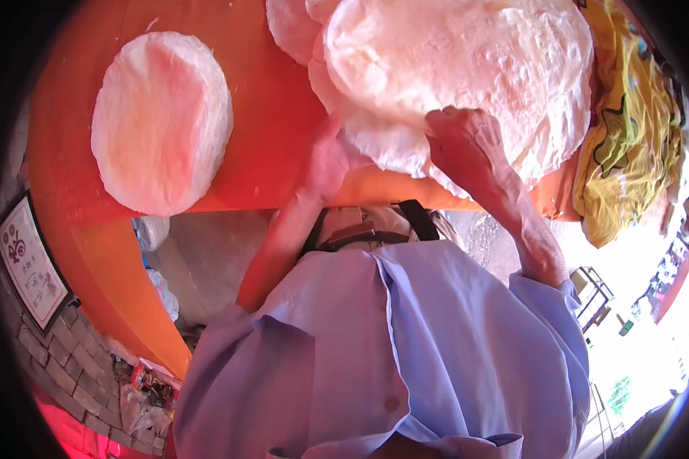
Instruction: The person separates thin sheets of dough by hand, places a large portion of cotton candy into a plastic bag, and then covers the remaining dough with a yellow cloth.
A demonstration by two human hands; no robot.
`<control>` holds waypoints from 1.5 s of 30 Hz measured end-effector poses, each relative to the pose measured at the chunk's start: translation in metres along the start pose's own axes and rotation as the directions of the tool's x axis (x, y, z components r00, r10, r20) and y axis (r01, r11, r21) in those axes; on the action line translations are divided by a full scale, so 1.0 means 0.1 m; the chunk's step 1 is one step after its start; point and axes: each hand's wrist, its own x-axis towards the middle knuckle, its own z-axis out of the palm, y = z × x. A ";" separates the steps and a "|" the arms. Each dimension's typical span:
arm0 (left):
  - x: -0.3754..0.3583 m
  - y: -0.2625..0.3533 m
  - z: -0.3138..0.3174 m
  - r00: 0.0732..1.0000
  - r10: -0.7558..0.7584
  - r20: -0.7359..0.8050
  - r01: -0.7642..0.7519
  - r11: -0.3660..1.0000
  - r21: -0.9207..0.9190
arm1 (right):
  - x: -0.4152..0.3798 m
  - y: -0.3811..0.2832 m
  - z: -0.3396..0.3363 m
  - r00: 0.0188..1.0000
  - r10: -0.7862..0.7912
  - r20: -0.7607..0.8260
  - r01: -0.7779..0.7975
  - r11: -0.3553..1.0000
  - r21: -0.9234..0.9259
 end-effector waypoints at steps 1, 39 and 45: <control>-0.03 -0.03 -0.02 1.000 0.000 0.019 0.000 1.000 0.017 | -0.02 -0.08 0.00 1.000 0.003 -0.013 -0.003 1.000 -0.020; 1.33 -0.23 0.91 0.997 -0.032 0.065 0.008 0.939 0.344 | 0.65 1.57 -0.46 0.946 0.151 -0.286 -0.202 0.967 -0.157; 1.50 -0.37 1.04 0.999 -0.008 -0.031 0.018 0.929 0.369 | 0.69 2.18 -1.05 0.951 -0.135 -0.278 0.080 0.977 -0.199</control>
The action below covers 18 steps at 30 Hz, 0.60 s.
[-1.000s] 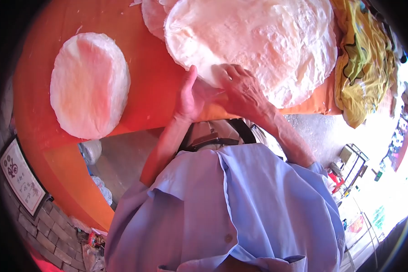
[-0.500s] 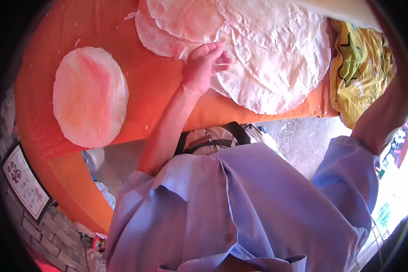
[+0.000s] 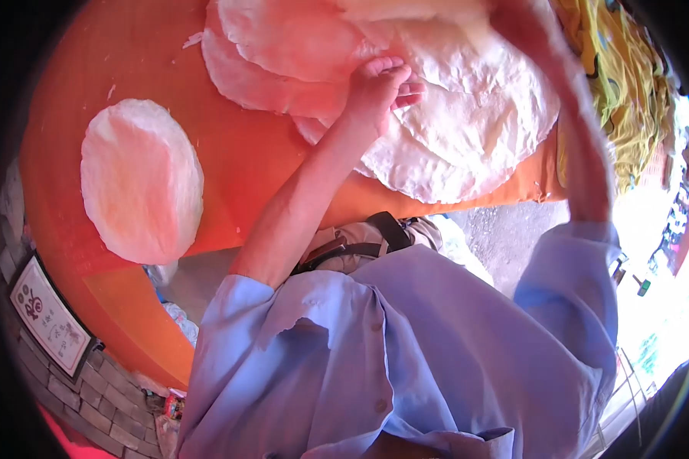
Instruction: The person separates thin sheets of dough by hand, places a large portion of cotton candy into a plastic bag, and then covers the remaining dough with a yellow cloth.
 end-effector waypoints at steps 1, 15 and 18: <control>0.00 -0.01 0.02 1.000 -0.002 -0.024 0.003 1.000 0.025 | 0.10 -0.03 -0.33 0.988 0.040 -0.152 -0.058 0.991 -0.119; 0.00 -0.09 0.17 1.000 -0.031 -0.005 0.029 0.967 -0.254 | -0.54 -0.64 0.41 0.958 0.286 0.004 -0.286 0.958 -0.012; 0.05 -0.01 0.22 0.999 -0.040 0.020 0.044 0.961 -0.273 | -0.45 -0.63 0.31 0.959 0.284 -0.005 -0.284 0.959 0.002</control>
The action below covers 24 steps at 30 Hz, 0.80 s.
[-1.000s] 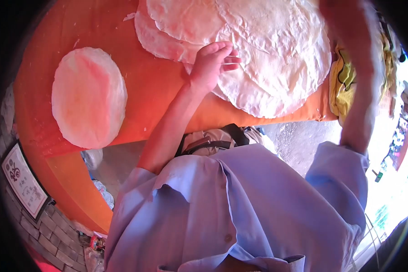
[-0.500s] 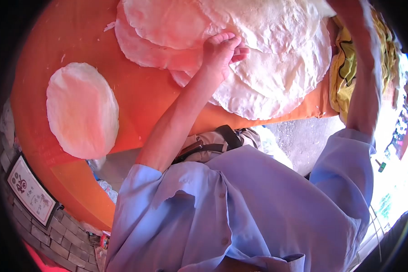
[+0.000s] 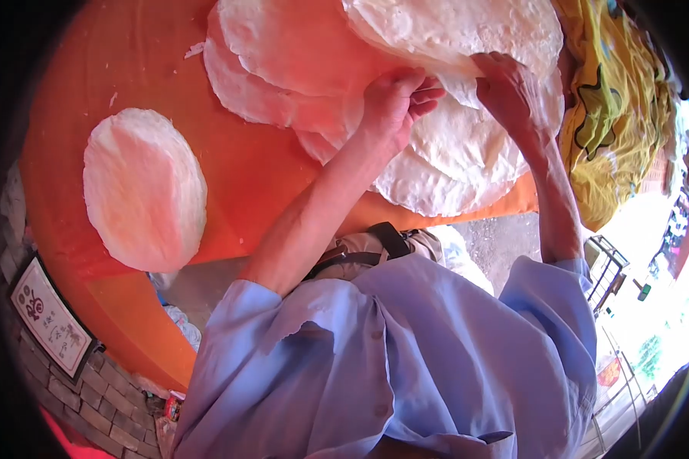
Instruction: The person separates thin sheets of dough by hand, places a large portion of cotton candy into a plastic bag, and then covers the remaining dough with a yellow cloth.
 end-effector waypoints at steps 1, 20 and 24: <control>0.00 -0.01 0.00 1.000 -0.020 0.008 0.020 1.000 -0.011 | -0.02 -0.01 -0.01 1.000 0.012 0.020 -0.012 1.000 -0.004; 0.03 0.30 -0.07 0.998 0.022 0.065 -0.030 0.992 0.123 | 0.17 0.33 -0.13 0.985 -0.043 -0.167 0.024 0.993 -0.116; -0.42 0.28 -0.35 0.997 -0.079 -0.012 0.077 0.912 0.402 | 0.16 0.45 -0.69 0.977 -0.004 -0.212 -0.059 0.955 -0.291</control>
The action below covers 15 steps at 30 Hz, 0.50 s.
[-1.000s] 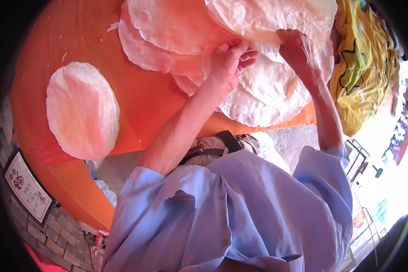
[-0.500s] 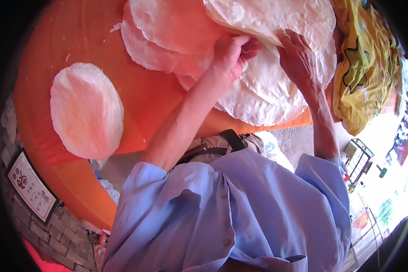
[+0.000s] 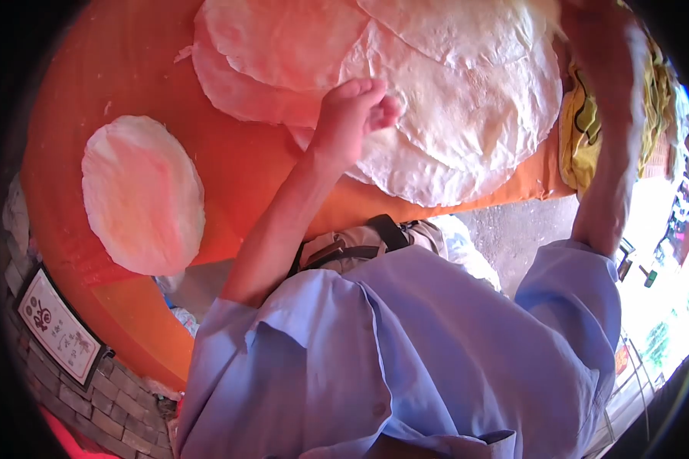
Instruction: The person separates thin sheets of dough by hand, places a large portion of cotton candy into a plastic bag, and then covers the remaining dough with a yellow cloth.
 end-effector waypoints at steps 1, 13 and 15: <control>-0.10 -0.08 -0.04 1.000 -0.021 -0.014 0.021 1.000 -0.007 | -0.07 -0.10 -0.17 0.999 0.002 -0.052 -0.004 0.999 -0.039; 0.40 0.14 0.16 0.993 0.112 0.045 -0.100 0.974 -0.204 | 0.25 0.15 0.13 0.994 -0.088 0.065 0.077 0.985 0.156; 0.52 0.20 0.25 0.993 0.105 0.057 -0.091 0.973 -0.211 | 0.47 -0.24 -0.82 0.983 0.104 -0.148 -0.097 0.994 0.055</control>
